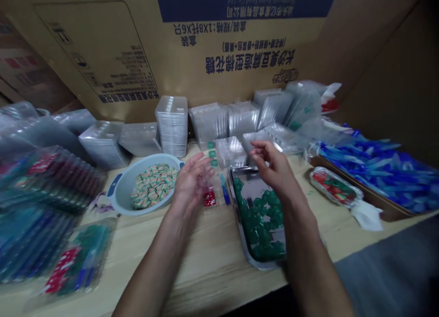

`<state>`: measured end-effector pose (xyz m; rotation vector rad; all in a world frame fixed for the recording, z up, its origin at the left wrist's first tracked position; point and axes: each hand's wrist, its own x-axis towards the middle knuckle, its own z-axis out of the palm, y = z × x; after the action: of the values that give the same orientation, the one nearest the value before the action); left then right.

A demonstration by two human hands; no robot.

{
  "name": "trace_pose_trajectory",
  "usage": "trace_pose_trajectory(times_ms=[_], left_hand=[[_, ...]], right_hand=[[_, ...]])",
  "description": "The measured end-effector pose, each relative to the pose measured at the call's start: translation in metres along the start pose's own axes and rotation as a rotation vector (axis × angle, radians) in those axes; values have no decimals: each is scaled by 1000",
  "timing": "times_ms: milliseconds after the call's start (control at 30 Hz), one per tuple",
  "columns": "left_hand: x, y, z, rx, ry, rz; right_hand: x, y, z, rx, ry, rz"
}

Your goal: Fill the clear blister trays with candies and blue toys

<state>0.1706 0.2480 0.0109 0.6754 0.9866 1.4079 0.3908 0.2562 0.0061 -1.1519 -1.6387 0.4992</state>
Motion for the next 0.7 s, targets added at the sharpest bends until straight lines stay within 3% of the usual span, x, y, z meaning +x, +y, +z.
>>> trace_pose_trajectory(times_ms=[67, 133, 233, 300, 433, 700], left_hand=[[1, 12, -3, -71, 64, 15], [-1, 20, -3, -127, 97, 22], [-6, 26, -1, -176, 99, 29], [-10, 28, 1, -188, 92, 32], [-15, 28, 3, -162, 61, 51], [-20, 20, 11, -115, 24, 13]], right_hand=[[3, 1, -14, -204, -51, 77], [0, 4, -15, -442, -210, 154], [-12, 12, 5, -717, -477, 254], [-23, 19, 26, -784, -570, 291], [-36, 32, 52, -800, -555, 318], [-33, 54, 50, -768, -482, 348]])
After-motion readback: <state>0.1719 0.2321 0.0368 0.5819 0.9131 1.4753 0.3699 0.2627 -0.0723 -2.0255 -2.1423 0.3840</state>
